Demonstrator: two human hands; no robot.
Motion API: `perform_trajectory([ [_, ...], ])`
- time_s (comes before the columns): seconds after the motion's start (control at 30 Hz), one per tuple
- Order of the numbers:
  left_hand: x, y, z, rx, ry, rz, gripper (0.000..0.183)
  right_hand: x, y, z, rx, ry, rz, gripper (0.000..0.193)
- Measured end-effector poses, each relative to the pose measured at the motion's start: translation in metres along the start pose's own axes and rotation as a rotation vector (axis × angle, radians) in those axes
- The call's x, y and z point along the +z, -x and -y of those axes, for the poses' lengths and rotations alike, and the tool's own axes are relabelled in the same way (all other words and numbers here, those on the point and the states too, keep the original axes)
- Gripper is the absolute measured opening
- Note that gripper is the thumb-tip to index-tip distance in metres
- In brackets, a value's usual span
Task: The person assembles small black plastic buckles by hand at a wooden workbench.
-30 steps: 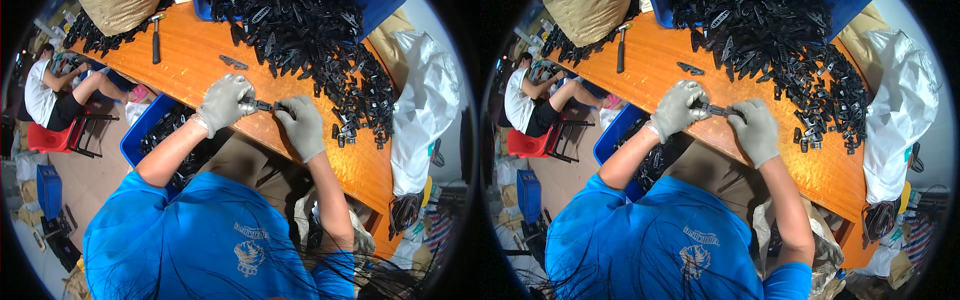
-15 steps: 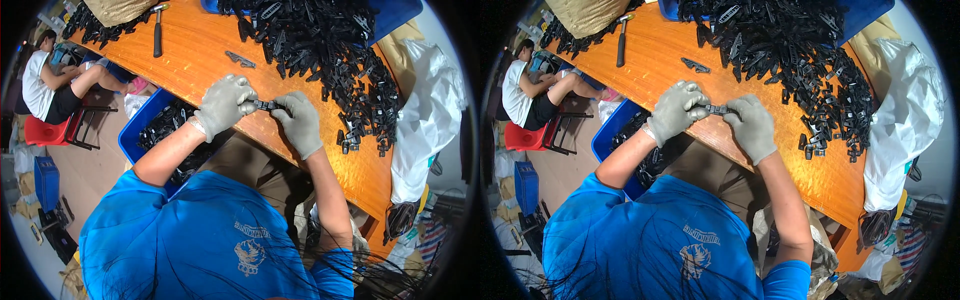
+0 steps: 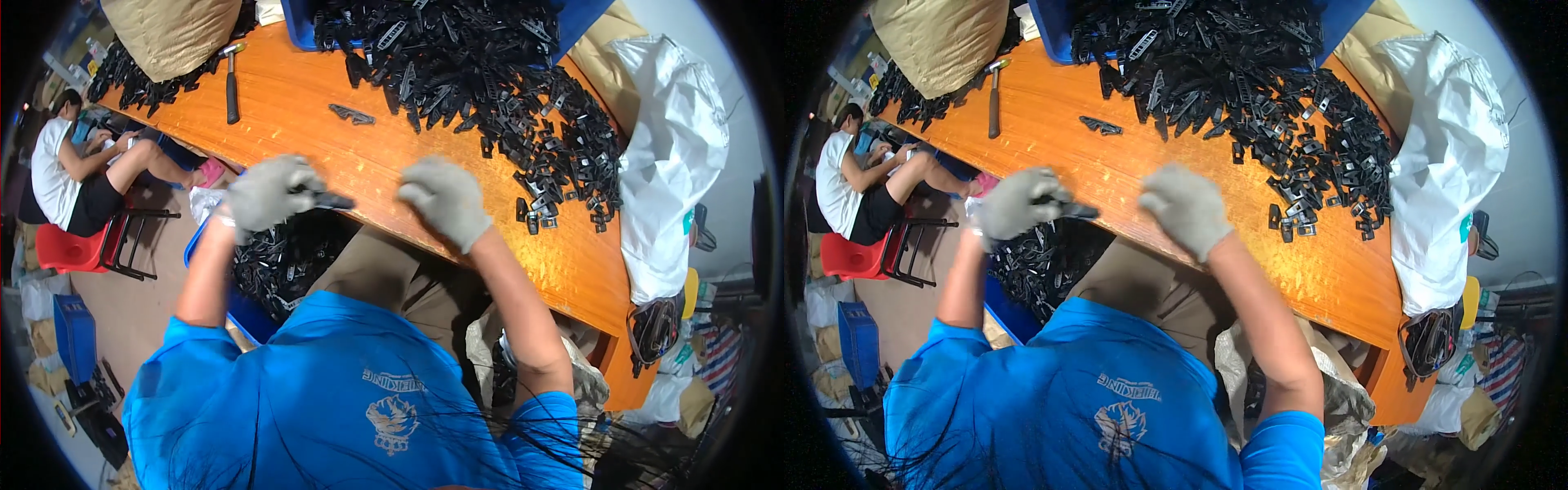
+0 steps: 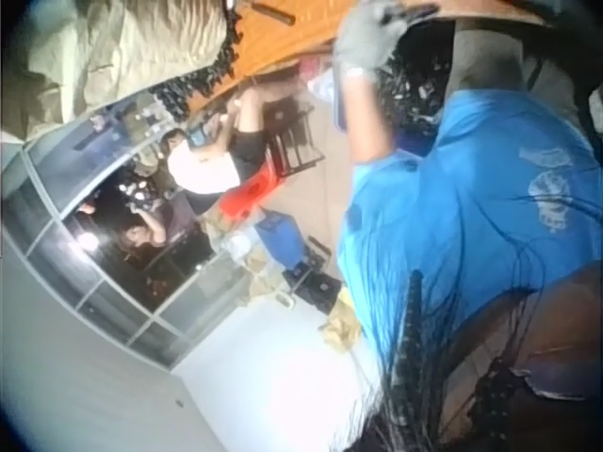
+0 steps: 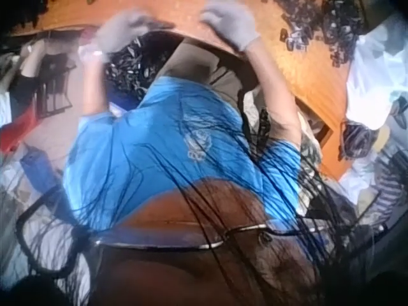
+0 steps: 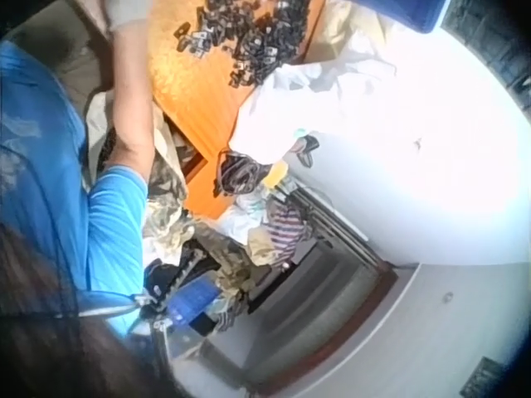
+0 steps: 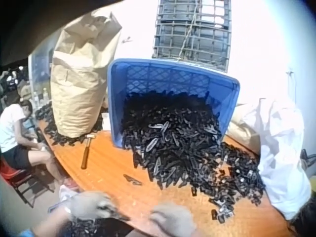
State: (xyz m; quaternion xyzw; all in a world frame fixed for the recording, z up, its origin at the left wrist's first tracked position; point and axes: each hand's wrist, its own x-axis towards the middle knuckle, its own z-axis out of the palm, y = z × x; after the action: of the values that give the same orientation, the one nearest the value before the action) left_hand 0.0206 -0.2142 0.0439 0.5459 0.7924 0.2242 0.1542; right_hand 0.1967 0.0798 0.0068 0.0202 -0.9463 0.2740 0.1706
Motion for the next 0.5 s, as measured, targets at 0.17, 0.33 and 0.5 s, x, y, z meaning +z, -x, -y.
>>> perform_trajectory([
  [0.17, -0.028, -0.012, 0.011, -0.135, 0.115, -0.150, 0.026, -0.046, -0.004, -0.074, 0.386, 0.463, -0.276, 0.022],
  [0.33, 0.002, -0.100, 0.002, -0.104, -0.370, -0.415, 0.025, -0.051, -0.033, -0.079, 0.591, 0.601, -0.052, 0.025],
  [0.5, 0.015, -0.129, 0.014, -0.091, -0.449, -0.212, 0.024, -0.047, -0.017, -0.093, 0.433, 0.267, -0.154, 0.026],
])
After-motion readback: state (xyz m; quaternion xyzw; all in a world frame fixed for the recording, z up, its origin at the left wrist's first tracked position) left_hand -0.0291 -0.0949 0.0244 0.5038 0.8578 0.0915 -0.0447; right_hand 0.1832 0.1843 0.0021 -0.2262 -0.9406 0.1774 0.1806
